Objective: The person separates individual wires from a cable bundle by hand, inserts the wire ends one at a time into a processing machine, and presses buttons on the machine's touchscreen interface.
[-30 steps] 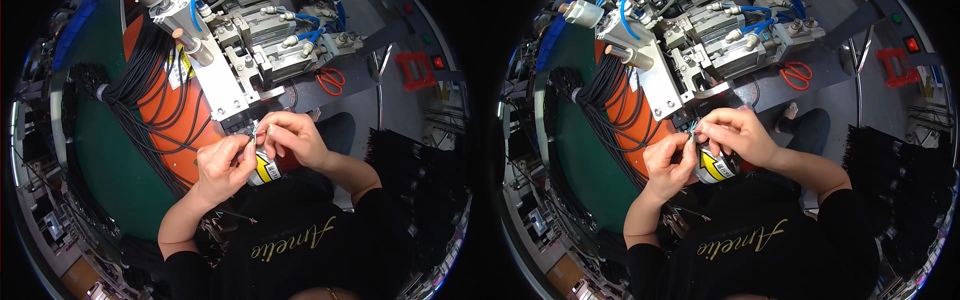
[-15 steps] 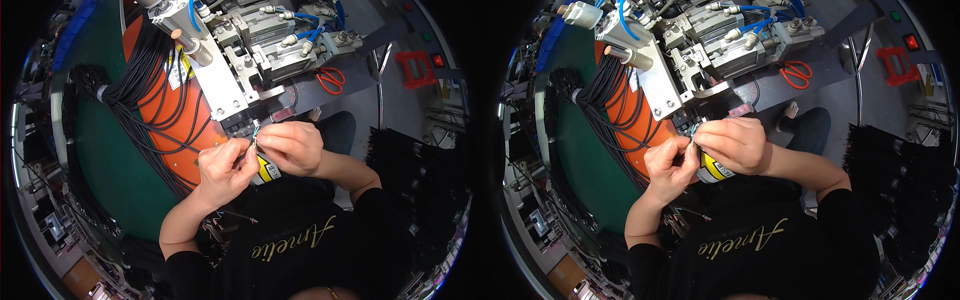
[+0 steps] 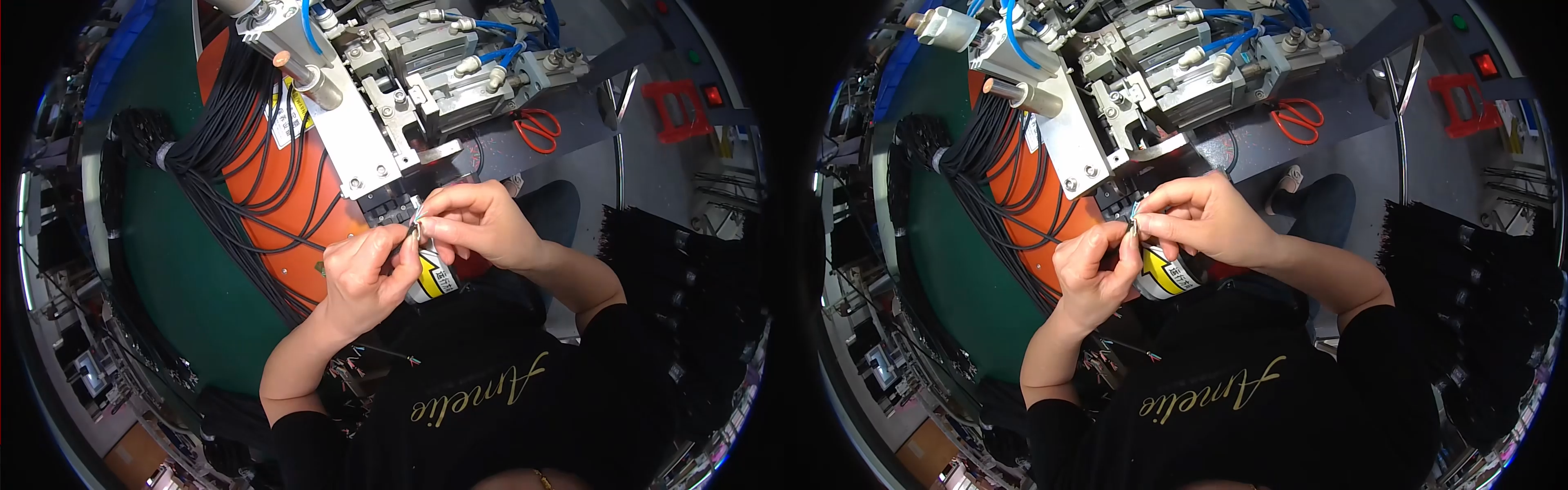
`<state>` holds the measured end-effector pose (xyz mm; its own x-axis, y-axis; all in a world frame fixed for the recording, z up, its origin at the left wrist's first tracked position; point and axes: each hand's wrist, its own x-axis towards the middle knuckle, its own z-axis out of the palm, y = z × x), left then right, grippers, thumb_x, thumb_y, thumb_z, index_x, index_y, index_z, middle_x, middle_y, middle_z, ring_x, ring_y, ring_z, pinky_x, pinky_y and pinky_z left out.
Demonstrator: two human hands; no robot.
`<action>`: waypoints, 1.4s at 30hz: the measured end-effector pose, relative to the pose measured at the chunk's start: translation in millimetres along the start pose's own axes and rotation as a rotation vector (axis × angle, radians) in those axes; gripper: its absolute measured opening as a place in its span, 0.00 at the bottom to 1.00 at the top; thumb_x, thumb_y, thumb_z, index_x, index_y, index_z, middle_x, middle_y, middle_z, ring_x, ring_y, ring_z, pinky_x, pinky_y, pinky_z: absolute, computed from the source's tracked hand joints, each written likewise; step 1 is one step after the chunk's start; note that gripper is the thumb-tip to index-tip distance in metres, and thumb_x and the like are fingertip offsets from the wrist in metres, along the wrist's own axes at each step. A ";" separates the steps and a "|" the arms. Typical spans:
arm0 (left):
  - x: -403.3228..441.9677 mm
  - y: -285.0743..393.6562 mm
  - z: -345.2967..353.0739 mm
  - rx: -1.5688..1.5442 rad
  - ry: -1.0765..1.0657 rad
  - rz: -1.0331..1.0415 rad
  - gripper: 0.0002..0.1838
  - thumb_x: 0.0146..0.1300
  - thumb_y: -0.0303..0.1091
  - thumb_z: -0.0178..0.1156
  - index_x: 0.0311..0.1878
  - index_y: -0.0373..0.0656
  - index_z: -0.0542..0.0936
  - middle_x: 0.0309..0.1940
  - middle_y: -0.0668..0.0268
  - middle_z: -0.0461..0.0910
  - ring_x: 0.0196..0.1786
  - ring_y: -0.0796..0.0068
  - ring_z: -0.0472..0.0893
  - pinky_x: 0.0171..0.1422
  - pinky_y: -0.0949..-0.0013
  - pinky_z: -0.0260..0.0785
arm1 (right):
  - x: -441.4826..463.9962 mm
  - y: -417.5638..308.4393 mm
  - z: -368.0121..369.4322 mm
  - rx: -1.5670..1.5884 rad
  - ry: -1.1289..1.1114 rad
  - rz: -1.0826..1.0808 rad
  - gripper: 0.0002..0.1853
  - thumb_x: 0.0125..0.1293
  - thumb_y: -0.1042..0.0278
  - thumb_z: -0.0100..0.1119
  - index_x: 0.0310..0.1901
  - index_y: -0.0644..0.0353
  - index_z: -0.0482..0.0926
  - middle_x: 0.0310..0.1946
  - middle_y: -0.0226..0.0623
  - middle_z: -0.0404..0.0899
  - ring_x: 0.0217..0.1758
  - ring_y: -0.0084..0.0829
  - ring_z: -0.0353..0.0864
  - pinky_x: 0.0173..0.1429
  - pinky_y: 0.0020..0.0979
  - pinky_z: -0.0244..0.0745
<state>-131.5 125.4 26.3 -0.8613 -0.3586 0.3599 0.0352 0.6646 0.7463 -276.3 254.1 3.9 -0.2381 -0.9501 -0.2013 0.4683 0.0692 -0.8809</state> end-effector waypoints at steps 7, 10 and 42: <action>0.5 -6.9 -2.7 -0.129 -0.081 -0.040 0.04 0.57 0.21 0.65 0.32 0.37 0.79 0.17 0.65 0.76 0.15 0.77 0.73 0.21 0.72 0.65 | 7.3 5.4 -7.1 0.070 -0.050 0.000 0.06 0.68 0.77 0.59 0.42 0.70 0.82 0.34 0.33 0.82 0.25 0.15 0.76 0.26 0.17 0.68; 1.2 -6.0 -5.8 -0.168 -0.121 -0.101 0.04 0.58 0.21 0.64 0.32 0.37 0.78 0.17 0.65 0.75 0.15 0.77 0.73 0.21 0.72 0.64 | 8.1 4.8 -7.6 -0.364 -0.002 -0.366 0.06 0.65 0.78 0.61 0.42 0.69 0.82 0.34 0.35 0.82 0.23 0.16 0.76 0.25 0.18 0.68; 5.0 -7.6 -7.2 0.394 -0.204 0.155 0.24 0.43 0.15 0.63 0.48 0.38 0.83 0.29 0.63 0.74 0.29 0.65 0.76 0.32 0.64 0.71 | 14.2 8.7 -3.8 -1.171 0.271 -0.591 0.04 0.60 0.71 0.61 0.30 0.61 0.79 0.25 0.37 0.76 0.26 0.42 0.80 0.28 0.39 0.74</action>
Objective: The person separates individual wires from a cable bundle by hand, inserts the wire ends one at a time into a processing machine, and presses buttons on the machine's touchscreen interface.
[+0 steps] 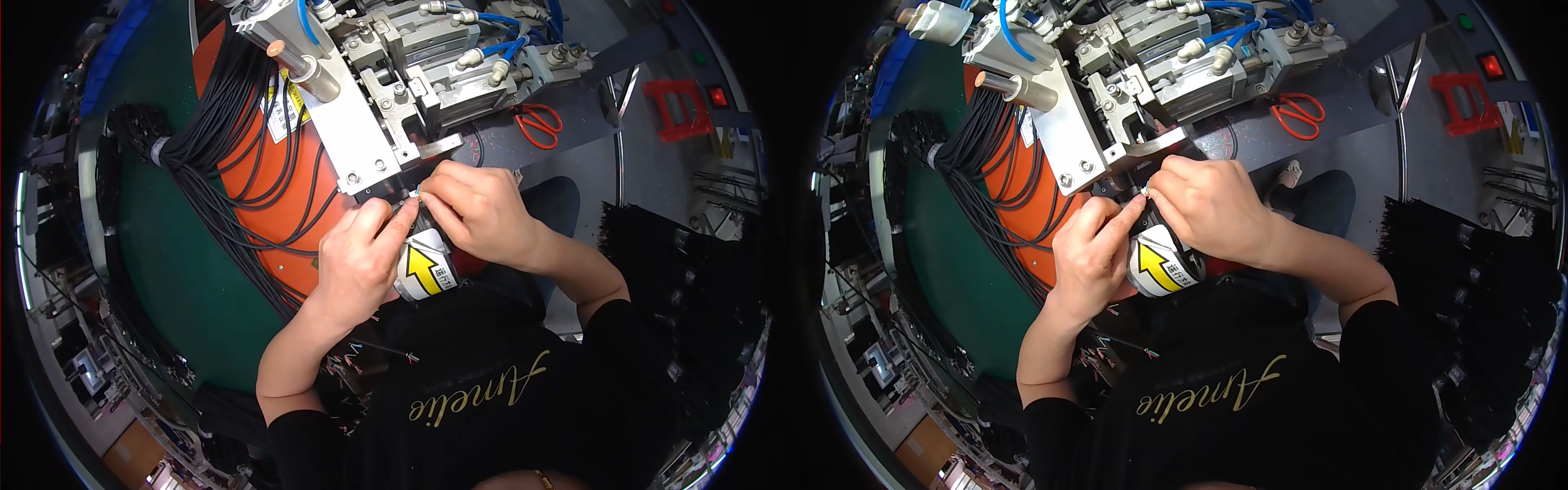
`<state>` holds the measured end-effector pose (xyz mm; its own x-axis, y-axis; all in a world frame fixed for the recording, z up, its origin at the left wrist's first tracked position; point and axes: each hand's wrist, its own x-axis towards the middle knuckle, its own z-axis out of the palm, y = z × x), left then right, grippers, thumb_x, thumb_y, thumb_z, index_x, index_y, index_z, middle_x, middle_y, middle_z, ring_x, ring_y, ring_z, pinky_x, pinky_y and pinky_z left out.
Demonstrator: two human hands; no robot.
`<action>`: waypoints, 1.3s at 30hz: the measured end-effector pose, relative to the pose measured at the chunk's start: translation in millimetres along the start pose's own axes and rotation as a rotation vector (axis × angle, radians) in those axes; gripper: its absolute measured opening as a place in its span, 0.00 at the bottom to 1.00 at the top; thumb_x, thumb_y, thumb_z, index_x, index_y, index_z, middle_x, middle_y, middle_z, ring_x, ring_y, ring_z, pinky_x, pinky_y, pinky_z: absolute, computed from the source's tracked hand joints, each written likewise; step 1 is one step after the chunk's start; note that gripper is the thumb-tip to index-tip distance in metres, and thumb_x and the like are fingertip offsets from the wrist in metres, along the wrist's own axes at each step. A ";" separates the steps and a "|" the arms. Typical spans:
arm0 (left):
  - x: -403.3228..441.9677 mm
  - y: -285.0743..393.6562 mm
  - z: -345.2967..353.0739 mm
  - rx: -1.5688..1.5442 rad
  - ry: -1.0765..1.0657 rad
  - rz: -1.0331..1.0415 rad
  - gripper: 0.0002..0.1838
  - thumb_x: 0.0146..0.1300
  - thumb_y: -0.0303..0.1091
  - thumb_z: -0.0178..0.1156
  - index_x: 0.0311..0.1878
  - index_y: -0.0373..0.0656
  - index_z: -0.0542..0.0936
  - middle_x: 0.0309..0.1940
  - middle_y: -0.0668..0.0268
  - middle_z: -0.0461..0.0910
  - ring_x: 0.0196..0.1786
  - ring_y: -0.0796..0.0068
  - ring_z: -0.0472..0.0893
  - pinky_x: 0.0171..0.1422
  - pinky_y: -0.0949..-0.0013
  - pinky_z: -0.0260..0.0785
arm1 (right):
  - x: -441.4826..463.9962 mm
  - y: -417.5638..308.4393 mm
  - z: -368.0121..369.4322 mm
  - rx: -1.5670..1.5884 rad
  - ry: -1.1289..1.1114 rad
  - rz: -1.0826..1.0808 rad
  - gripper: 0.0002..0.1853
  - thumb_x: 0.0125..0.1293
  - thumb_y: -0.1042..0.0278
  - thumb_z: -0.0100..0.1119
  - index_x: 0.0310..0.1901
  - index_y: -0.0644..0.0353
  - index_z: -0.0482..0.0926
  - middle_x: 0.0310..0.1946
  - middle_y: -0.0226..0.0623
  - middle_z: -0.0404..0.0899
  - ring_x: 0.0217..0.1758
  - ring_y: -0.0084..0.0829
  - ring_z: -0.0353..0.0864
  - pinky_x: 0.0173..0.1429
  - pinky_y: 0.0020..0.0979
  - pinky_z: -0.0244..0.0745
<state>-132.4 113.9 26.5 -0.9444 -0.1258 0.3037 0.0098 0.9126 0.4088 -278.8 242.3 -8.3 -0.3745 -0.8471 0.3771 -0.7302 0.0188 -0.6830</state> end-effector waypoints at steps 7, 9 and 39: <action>8.1 3.2 -7.7 0.138 -0.159 0.063 0.22 0.50 0.26 0.60 0.51 0.33 0.80 0.34 0.63 0.72 0.33 0.68 0.77 0.36 0.67 0.73 | 10.9 3.8 -12.2 -0.099 -0.177 -0.047 0.04 0.57 0.73 0.64 0.33 0.62 0.81 0.30 0.37 0.80 0.26 0.41 0.80 0.27 0.36 0.74; 10.9 4.4 -10.1 0.169 -0.206 0.075 0.22 0.50 0.26 0.60 0.52 0.32 0.80 0.35 0.63 0.72 0.34 0.68 0.77 0.37 0.67 0.73 | 11.4 12.5 -8.3 0.012 -0.115 -0.075 0.04 0.56 0.73 0.64 0.33 0.63 0.81 0.30 0.38 0.81 0.27 0.40 0.81 0.28 0.35 0.75; -114.0 -108.8 -72.3 0.087 0.226 -0.848 0.45 0.54 0.20 0.58 0.75 0.32 0.51 0.68 0.42 0.62 0.70 0.48 0.64 0.75 0.55 0.55 | -11.6 -26.1 -1.9 0.645 0.080 0.037 0.06 0.62 0.78 0.64 0.41 0.66 0.81 0.24 0.32 0.80 0.21 0.15 0.73 0.25 0.21 0.66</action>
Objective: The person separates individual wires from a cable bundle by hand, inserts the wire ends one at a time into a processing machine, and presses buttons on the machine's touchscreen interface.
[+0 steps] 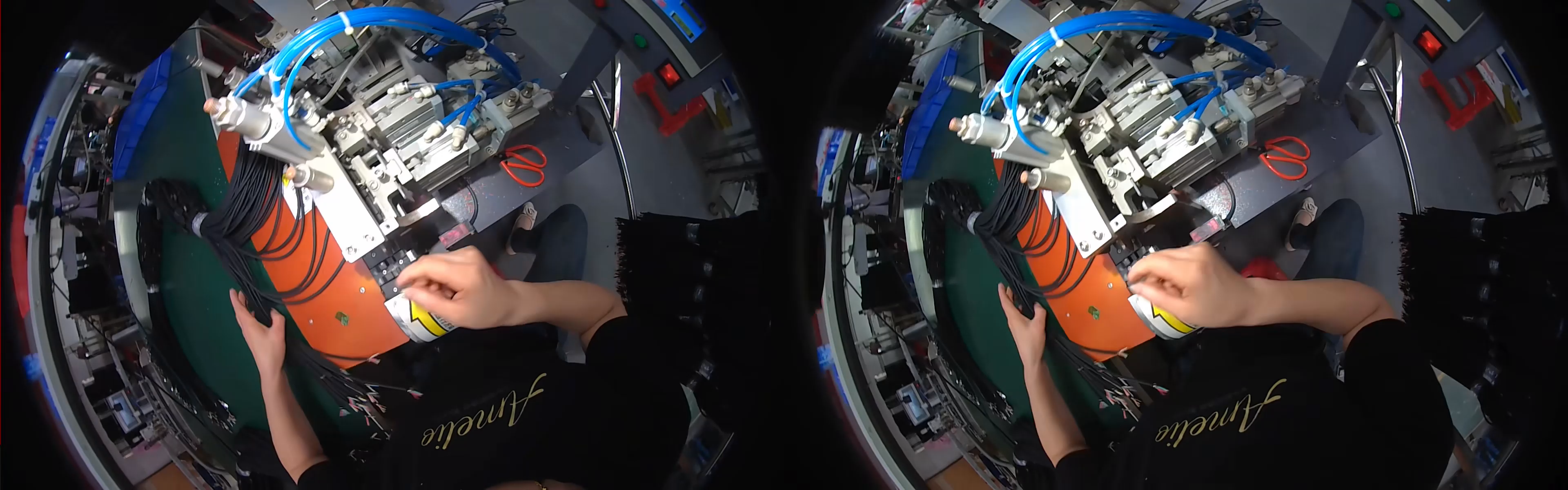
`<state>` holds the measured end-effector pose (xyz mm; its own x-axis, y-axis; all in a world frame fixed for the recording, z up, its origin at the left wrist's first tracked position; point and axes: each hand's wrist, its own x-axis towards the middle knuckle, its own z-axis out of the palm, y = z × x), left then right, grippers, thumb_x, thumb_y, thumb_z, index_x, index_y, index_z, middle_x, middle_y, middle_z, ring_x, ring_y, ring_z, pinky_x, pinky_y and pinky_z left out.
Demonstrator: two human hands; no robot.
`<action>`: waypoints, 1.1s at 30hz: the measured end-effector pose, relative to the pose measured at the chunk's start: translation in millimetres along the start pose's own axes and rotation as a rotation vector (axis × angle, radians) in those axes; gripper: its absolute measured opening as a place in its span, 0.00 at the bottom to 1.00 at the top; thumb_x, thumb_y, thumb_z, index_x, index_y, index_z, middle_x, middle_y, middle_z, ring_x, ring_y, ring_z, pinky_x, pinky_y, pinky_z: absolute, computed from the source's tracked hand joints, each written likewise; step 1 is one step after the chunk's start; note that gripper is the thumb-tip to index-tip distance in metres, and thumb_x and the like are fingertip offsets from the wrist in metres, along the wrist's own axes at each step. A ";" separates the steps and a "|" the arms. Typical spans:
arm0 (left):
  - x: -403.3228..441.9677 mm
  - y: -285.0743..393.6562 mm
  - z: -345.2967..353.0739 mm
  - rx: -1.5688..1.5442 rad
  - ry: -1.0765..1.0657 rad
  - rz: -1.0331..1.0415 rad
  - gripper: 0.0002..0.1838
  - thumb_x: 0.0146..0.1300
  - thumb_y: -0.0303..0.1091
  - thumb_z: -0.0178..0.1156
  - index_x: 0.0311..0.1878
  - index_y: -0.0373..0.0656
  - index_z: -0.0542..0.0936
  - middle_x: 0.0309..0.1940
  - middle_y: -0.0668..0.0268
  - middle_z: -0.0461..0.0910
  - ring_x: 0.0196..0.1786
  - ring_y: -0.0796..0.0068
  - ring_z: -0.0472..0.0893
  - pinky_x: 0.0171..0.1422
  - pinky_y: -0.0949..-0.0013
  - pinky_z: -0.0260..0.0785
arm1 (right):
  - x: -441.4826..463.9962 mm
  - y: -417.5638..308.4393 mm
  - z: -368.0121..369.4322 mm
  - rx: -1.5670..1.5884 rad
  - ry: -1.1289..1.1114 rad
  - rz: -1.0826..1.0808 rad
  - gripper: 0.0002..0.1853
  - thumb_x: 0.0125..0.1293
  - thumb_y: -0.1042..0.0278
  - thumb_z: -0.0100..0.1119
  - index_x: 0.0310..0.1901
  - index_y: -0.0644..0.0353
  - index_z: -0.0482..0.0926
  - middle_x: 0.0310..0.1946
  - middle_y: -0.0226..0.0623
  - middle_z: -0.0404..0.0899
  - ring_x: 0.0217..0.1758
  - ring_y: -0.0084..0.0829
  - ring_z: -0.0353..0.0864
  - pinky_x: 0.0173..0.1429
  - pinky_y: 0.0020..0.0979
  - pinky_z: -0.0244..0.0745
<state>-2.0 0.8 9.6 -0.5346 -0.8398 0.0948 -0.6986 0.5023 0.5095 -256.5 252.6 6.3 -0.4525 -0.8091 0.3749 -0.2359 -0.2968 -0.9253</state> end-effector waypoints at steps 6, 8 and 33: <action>2.9 -22.1 -24.7 -0.449 -0.108 -0.227 0.33 0.58 0.18 0.53 0.69 0.30 0.60 0.42 0.60 0.76 0.35 0.73 0.77 0.41 0.73 0.70 | -1.9 -10.6 46.4 0.169 -0.396 0.000 0.09 0.66 0.70 0.62 0.43 0.66 0.78 0.32 0.38 0.80 0.32 0.33 0.81 0.37 0.31 0.75; -13.5 6.9 -32.2 -0.745 -0.261 -0.367 0.28 0.60 0.17 0.51 0.65 0.31 0.64 0.41 0.61 0.76 0.32 0.76 0.75 0.33 0.76 0.67 | -2.3 -9.4 61.2 0.199 -0.533 0.056 0.16 0.67 0.63 0.61 0.49 0.67 0.74 0.42 0.43 0.79 0.45 0.41 0.81 0.50 0.37 0.75; -31.5 109.1 -7.2 0.285 0.029 0.962 0.28 0.56 0.34 0.63 0.61 0.37 0.73 0.57 0.53 0.75 0.64 0.50 0.73 0.68 0.45 0.60 | 19.7 -30.3 65.4 1.085 -0.466 0.969 0.24 0.80 0.49 0.37 0.46 0.63 0.75 0.23 0.30 0.74 0.18 0.21 0.70 0.24 0.24 0.65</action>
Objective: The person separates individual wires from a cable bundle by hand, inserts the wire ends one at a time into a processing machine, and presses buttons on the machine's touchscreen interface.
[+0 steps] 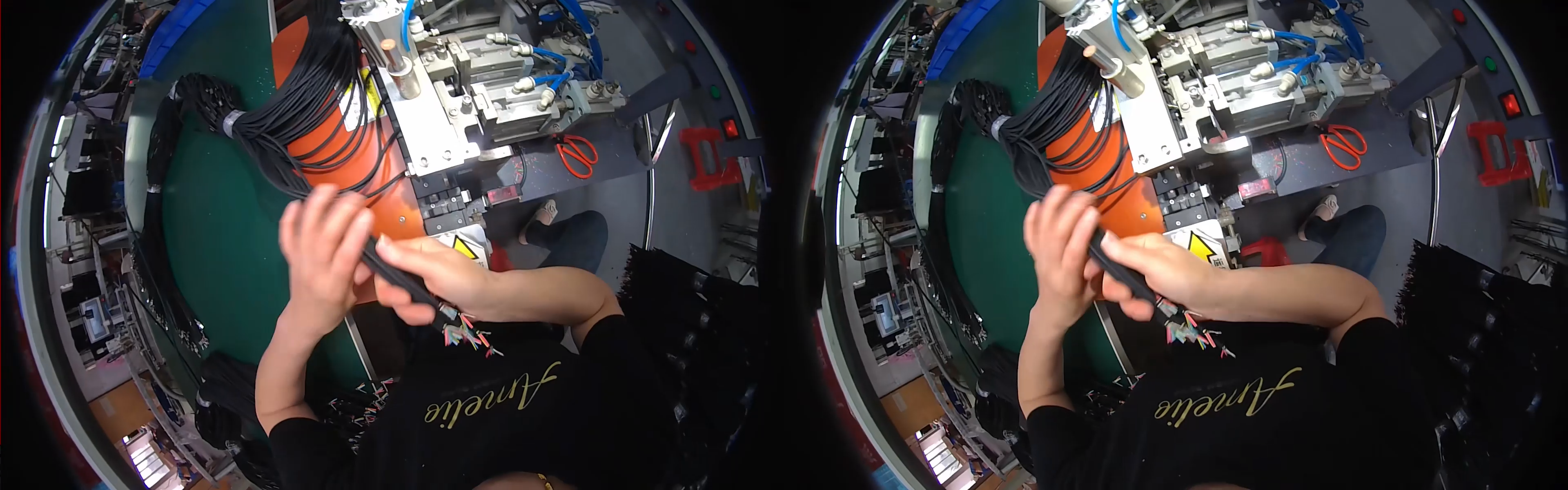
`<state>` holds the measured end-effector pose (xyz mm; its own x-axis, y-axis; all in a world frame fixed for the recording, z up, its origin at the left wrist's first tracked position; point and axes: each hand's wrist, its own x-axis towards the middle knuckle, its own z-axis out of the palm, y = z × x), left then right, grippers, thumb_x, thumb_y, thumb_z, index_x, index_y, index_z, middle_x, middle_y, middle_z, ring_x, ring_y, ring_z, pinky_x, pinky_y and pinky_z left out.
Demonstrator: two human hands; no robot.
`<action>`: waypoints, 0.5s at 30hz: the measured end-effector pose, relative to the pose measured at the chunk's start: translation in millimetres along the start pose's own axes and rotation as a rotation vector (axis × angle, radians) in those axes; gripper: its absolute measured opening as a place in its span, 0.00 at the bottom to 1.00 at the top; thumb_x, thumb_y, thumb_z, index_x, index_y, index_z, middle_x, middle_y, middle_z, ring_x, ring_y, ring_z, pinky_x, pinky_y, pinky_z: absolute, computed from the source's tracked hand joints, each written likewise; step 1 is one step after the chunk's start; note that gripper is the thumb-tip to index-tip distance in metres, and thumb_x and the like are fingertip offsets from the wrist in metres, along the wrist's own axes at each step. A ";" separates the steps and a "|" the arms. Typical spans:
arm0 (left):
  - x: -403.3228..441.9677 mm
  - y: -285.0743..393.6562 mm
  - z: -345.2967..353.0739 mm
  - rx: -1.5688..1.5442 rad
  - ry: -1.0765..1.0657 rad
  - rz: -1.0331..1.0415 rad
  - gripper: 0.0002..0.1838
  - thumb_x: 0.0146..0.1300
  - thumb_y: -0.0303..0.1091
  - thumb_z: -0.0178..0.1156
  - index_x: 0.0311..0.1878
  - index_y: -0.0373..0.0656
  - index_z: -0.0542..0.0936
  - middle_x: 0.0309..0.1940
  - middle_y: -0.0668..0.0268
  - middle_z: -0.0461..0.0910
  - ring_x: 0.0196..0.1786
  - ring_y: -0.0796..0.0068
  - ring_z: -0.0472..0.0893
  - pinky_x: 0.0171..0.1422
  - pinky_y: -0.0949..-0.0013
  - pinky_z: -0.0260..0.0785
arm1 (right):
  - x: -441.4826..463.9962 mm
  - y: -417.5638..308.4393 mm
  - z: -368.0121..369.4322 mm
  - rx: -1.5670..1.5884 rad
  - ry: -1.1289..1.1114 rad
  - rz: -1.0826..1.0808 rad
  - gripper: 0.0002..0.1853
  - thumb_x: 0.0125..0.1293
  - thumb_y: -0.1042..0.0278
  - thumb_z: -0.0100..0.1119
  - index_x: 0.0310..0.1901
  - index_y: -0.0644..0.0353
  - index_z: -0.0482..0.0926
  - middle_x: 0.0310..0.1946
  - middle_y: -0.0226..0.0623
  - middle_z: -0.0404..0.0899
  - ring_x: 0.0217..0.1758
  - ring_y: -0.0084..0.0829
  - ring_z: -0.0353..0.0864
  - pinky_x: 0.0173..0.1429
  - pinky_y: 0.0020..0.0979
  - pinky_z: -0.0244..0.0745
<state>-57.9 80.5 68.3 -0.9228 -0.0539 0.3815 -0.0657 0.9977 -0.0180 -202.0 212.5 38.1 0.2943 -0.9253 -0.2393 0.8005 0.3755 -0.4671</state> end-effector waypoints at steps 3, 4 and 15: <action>18.8 1.4 8.8 -0.357 0.022 0.136 0.24 0.57 0.38 0.61 0.54 0.34 0.75 0.40 0.57 0.80 0.45 0.53 0.81 0.55 0.50 0.72 | -20.1 -4.6 -10.1 -0.073 -0.052 0.015 0.22 0.79 0.53 0.41 0.44 0.66 0.77 0.28 0.36 0.80 0.22 0.24 0.79 0.25 0.23 0.74; 23.3 2.6 11.3 -0.440 -0.026 0.145 0.20 0.55 0.33 0.61 0.50 0.34 0.76 0.34 0.58 0.78 0.38 0.59 0.80 0.45 0.57 0.73 | -28.7 -6.2 -18.5 -0.081 -0.067 0.018 0.20 0.79 0.55 0.43 0.44 0.66 0.77 0.29 0.35 0.80 0.23 0.23 0.79 0.24 0.22 0.74; 40.2 38.8 55.1 -0.503 -0.031 -0.078 0.14 0.48 0.27 0.69 0.40 0.36 0.80 0.22 0.64 0.75 0.24 0.66 0.79 0.29 0.65 0.65 | -51.3 -10.8 -71.6 -0.367 0.387 -0.563 0.12 0.72 0.76 0.54 0.55 0.67 0.77 0.35 0.32 0.80 0.34 0.15 0.79 0.33 0.15 0.72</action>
<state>-118.5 114.8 32.0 -0.9337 -0.1228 0.3362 0.0489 0.8868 0.4596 -263.1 259.9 -5.5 -0.3627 -0.9226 -0.1312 0.5316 -0.0892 -0.8423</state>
